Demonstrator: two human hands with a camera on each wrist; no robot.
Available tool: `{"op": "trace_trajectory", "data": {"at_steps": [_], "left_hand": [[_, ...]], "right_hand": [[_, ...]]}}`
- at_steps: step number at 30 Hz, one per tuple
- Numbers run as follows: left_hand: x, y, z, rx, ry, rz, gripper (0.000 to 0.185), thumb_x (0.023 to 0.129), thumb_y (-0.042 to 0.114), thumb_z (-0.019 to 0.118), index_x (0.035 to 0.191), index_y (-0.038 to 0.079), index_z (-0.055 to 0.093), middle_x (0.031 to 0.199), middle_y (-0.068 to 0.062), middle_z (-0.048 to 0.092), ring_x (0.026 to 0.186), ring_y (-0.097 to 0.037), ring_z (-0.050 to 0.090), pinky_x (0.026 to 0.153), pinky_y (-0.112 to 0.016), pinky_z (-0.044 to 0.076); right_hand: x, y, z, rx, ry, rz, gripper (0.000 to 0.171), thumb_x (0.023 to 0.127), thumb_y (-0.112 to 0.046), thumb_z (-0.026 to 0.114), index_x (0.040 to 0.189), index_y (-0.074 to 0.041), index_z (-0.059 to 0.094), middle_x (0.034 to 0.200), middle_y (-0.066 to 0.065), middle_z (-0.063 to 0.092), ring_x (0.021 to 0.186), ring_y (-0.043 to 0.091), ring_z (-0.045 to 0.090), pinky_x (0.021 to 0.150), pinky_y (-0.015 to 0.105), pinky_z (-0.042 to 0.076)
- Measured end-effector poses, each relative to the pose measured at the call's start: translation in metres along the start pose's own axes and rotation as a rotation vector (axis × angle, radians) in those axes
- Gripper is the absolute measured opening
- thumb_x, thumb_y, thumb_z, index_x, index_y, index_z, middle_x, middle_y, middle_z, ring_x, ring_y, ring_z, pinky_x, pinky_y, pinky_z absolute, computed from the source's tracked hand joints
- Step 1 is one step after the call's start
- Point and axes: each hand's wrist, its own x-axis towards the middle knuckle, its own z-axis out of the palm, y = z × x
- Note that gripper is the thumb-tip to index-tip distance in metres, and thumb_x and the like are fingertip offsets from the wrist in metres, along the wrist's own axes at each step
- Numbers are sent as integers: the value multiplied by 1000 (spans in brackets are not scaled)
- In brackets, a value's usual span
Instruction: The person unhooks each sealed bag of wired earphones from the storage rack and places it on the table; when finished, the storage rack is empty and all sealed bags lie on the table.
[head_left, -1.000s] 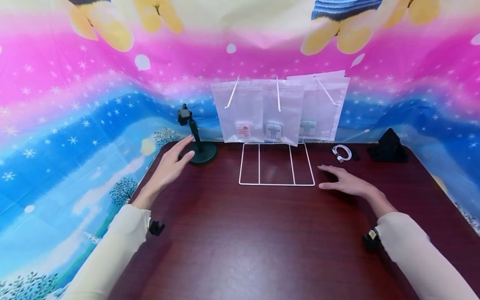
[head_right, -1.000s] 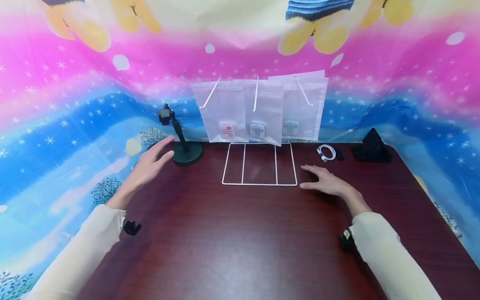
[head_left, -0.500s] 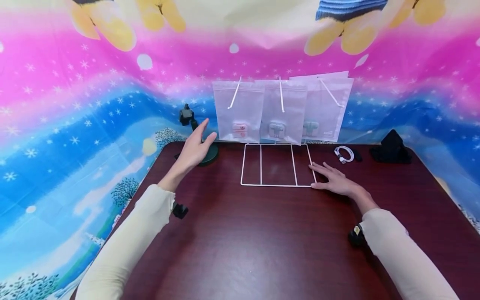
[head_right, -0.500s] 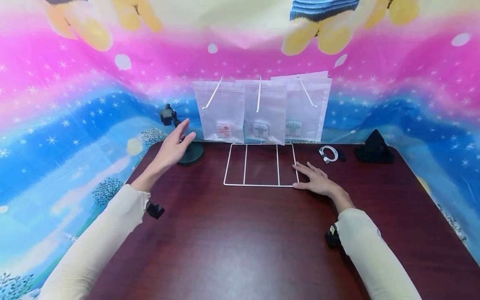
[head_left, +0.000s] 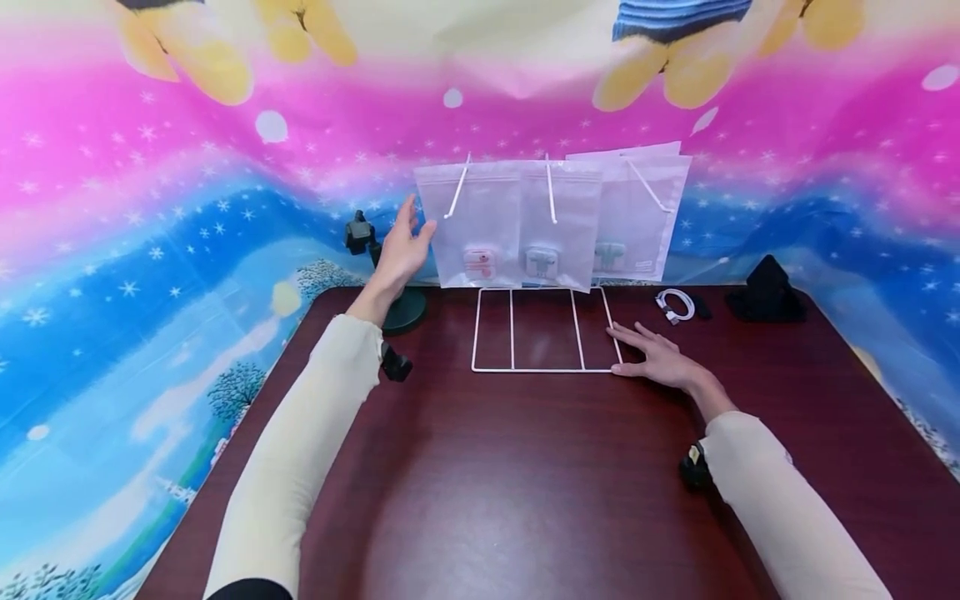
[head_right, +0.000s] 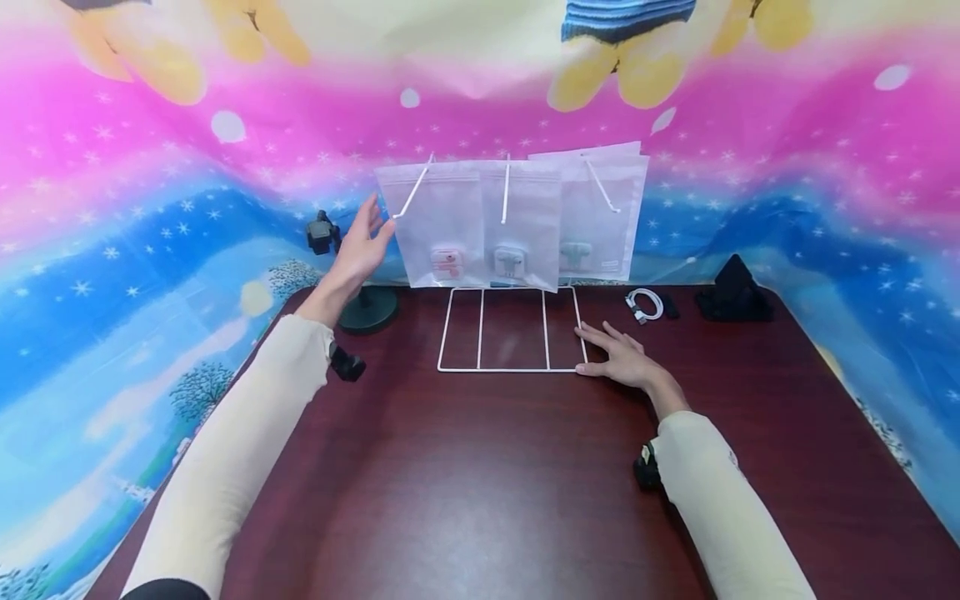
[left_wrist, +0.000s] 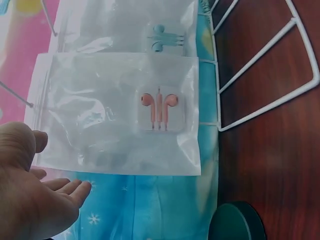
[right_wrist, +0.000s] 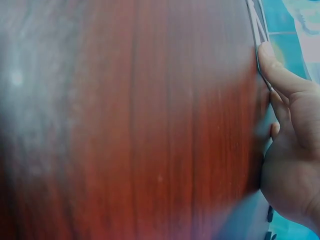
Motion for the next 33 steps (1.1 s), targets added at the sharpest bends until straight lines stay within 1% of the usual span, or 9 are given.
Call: {"op": "trace_trajectory", "data": {"at_steps": [5, 8, 11, 14, 16, 19, 22, 28, 33], "left_hand": [[13, 9, 2, -94, 57, -7, 67, 112, 34, 46, 168, 36, 9, 173, 3, 21, 157, -14, 25, 123, -38, 32], [16, 13, 1, -166, 124, -21, 65, 111, 32, 49, 166, 39, 17, 166, -2, 35, 151, -15, 36, 120, -37, 37], [17, 15, 0, -233, 186, -39, 61, 109, 30, 53, 163, 42, 27, 153, -6, 48, 141, -18, 46, 115, -37, 42], [17, 18, -1, -278, 206, -48, 56, 109, 30, 55, 160, 40, 36, 145, -9, 53, 133, -21, 52, 113, -39, 43], [16, 20, 0, -300, 206, -44, 51, 108, 30, 56, 157, 36, 43, 143, -10, 55, 132, -23, 54, 113, -41, 43], [15, 23, 1, -298, 215, -28, 40, 108, 30, 57, 148, 26, 54, 140, -10, 58, 128, -24, 56, 111, -40, 44], [11, 27, 0, -285, 231, -20, 30, 109, 27, 55, 137, 21, 61, 135, -9, 61, 122, -23, 58, 107, -38, 47], [-2, 31, -5, -263, 239, -24, 26, 109, 26, 55, 131, 24, 67, 129, -7, 65, 113, -22, 62, 101, -35, 53], [-20, 28, -10, -197, 234, 26, 28, 108, 28, 56, 133, 21, 67, 129, -8, 68, 111, -23, 65, 99, -36, 55]], "right_hand": [[0, 3, 1, 34, 15, -37, 86, 96, -42, 73, 164, -12, 31, 172, 18, 16, 157, 47, -5, 114, 77, -8], [0, 4, 1, 44, 19, -45, 87, 94, -44, 74, 164, -12, 31, 172, 18, 17, 157, 47, -6, 114, 77, -9], [1, 5, 1, 55, 17, -43, 88, 94, -46, 74, 164, -14, 31, 172, 16, 17, 157, 45, -7, 115, 76, -10], [2, 7, 2, 59, 15, -43, 88, 94, -49, 73, 164, -17, 31, 173, 13, 16, 158, 43, -7, 116, 74, -9], [2, 9, 1, 54, 16, -49, 88, 94, -49, 73, 164, -17, 31, 173, 13, 16, 158, 43, -7, 116, 74, -9], [3, 11, 1, 40, 22, -49, 89, 93, -51, 73, 164, -16, 32, 173, 13, 17, 158, 44, -6, 116, 73, -8], [6, 16, 2, 30, 24, -35, 91, 92, -54, 73, 164, -16, 33, 173, 11, 18, 158, 42, -4, 118, 72, -6], [6, 9, 2, 26, 18, -5, 90, 92, -51, 74, 164, -15, 32, 173, 11, 17, 159, 41, -5, 119, 70, -6], [2, 3, 1, 32, 21, -2, 89, 94, -46, 74, 163, -10, 31, 172, 16, 17, 158, 44, -5, 119, 70, -7]]}}
